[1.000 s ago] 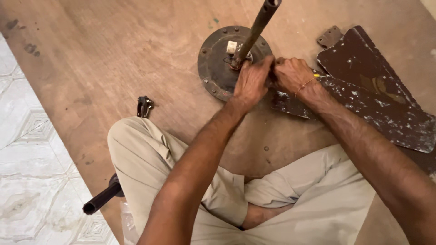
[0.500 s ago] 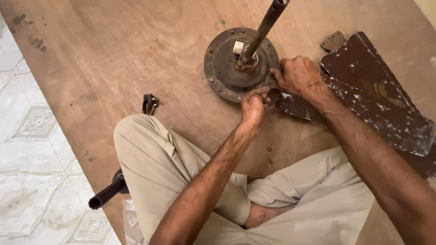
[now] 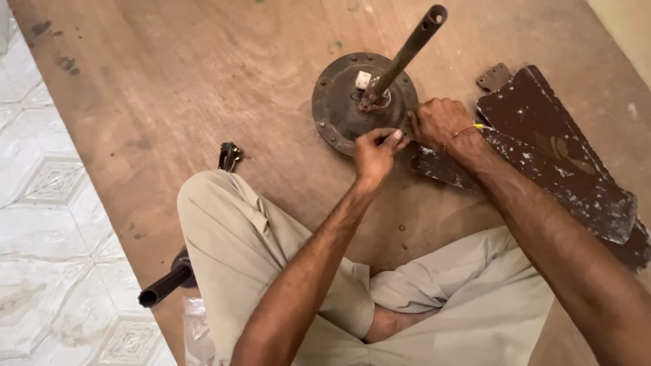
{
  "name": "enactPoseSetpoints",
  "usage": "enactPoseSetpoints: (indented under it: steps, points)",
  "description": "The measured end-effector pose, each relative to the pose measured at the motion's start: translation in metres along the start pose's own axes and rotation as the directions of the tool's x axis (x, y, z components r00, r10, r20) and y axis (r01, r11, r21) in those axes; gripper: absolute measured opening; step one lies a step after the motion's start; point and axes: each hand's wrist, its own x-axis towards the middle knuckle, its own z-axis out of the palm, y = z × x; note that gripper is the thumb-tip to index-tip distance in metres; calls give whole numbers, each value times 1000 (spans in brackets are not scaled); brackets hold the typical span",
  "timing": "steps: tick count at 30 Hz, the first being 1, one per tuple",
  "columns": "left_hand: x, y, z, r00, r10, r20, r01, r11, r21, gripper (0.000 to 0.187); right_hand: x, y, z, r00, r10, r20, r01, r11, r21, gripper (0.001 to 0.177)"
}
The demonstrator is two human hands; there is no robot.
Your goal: The person sits on the floor and uses a yellow screwdriver to tighten screws on a circular metal base attached to a vertical pole. They then position a brown metal plate against the base and continue to secure it with screws.
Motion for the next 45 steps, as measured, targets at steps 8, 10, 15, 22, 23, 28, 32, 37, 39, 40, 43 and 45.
enactPoseSetpoints:
  steps: [8, 10, 15, 22, 23, 28, 32, 37, 39, 40, 43, 45]
  points:
    - [0, 31, 4, 994, -33, -103, 56, 972, 228, 24, 1, 4, -13, 982, 190, 3, -188, 968, 164, 41]
    - [1, 22, -1, 997, 20, -68, -8, 986, 166, 23, -5, 12, -14, 988, 93, -120, -67, 976, 208, 28]
    - [11, 1, -3, 1000, 10, -28, -10, 1000, 7, 21, -16, 16, -9, 982, -108, -156, 149, 948, 280, 32]
    - [12, -20, -1, 994, -111, -25, 104, 977, -185, 26, -21, 6, -9, 963, -76, -258, 124, 977, 175, 19]
    - [10, -19, -4, 993, -112, -31, 104, 974, -199, 27, -20, 4, -10, 969, -82, -233, 117, 983, 140, 20]
    - [12, -16, 2, 984, -121, -132, 104, 986, -130, 25, -20, 2, -12, 989, 33, -145, -16, 993, 119, 21]
    - [12, -6, 2, 964, -201, -172, 174, 972, -160, 28, -32, 0, -15, 991, 63, -116, 1, 873, 488, 24]
    - [1, 5, 12, 971, -223, -79, 216, 972, -95, 24, -64, -18, -21, 991, 92, -96, 16, 638, 769, 30]
    - [-1, 13, 17, 972, -235, -24, 232, 968, -91, 21, -72, -23, -19, 969, 223, -109, -54, 616, 786, 28]
    - [-2, 19, 19, 971, -238, -1, 237, 968, -84, 19, -72, -22, -17, 966, 222, -135, -24, 593, 805, 27]
    - [-14, 44, 14, 986, 161, -32, -138, 916, 377, 20, -73, -17, -5, 949, 229, -219, 29, 624, 781, 24]
    - [-20, 64, 2, 895, 439, 73, -373, 650, 662, 25, -69, -11, 3, 924, 243, -296, 6, 765, 644, 22]
